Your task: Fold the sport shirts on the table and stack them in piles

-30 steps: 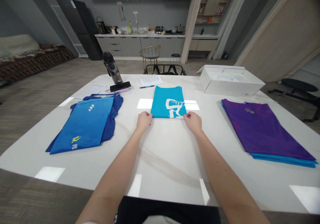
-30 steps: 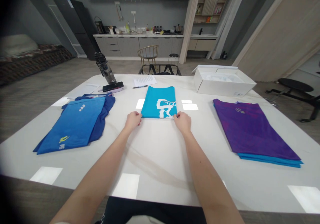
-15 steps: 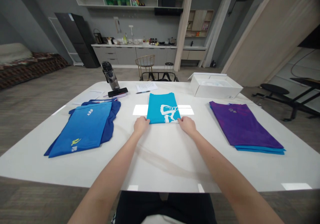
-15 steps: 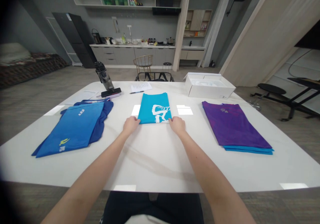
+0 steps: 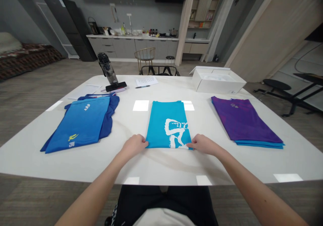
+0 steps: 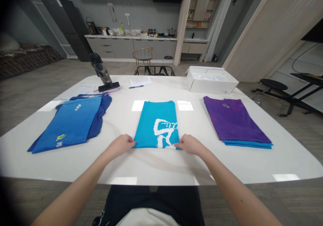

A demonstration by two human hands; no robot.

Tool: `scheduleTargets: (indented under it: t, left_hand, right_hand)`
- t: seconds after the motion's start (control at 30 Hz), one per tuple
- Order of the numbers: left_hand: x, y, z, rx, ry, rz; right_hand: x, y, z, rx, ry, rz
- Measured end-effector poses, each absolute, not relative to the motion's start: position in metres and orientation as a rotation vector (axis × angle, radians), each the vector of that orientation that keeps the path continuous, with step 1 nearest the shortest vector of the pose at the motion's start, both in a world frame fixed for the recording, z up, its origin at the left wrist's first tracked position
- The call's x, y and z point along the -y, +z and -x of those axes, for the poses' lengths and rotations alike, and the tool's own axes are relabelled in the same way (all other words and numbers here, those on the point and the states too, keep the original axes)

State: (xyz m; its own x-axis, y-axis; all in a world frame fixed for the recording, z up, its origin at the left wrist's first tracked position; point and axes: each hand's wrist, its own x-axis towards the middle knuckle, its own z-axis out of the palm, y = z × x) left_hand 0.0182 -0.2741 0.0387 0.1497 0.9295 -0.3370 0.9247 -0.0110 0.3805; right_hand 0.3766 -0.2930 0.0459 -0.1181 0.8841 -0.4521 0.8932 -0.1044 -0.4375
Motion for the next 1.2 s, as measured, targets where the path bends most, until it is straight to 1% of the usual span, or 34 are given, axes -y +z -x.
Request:
scheduleTargets:
  t: [0.1,0.2,0.27,0.4,0.5,0.6,0.77,0.83,0.93,1.07,1.2]
  left_hand:
    - [0.279,0.044,-0.011,-1.714,-0.006,-1.923]
    - [0.263,0.048,-0.014,-1.781,0.058,-1.933]
    - [0.238,0.048,-0.021,-1.796,0.153,-1.989]
    - [0.173,0.045,-0.046,-1.735,0.344,-2.099]
    - [0.125,0.042,-0.065,-1.771,0.383,-2.035]
    - [0.088,0.038,-0.076,-1.800,0.395,-1.918]
    - [0.045,0.026,-0.082,-1.845,0.382,-1.752]
    - [0.033,0.022,-0.084,-1.850,0.359,-1.687]
    - [0.023,0.021,-0.089,-1.860,0.359,-1.641]
    - [0.025,0.023,-0.092,-1.793,0.396,-1.645]
    - [0.042,0.031,-0.089,-1.740,0.507,-1.719]
  right_hand:
    - [0.297,0.050,-0.380,-2.093,-1.110,-1.988]
    - [0.278,0.044,-0.385,-2.193,-0.931,-2.149]
    - [0.253,0.037,-0.386,-2.266,-0.791,-2.309]
    - [0.188,0.027,-0.381,-2.327,-0.645,-2.516]
    - [0.142,0.023,-0.377,-2.294,-0.553,-2.567]
    - [0.107,0.020,-0.378,-2.247,-0.612,-2.557]
    - [0.071,0.015,-0.385,-2.227,-0.878,-2.513]
    - [0.064,0.014,-0.385,-2.204,-0.915,-2.509]
    - [0.059,0.016,-0.383,-2.266,-0.885,-2.451]
    - [0.065,0.021,-0.383,-2.467,-0.762,-2.284]
    - [0.086,0.033,-0.388,-2.617,-0.597,-2.306]
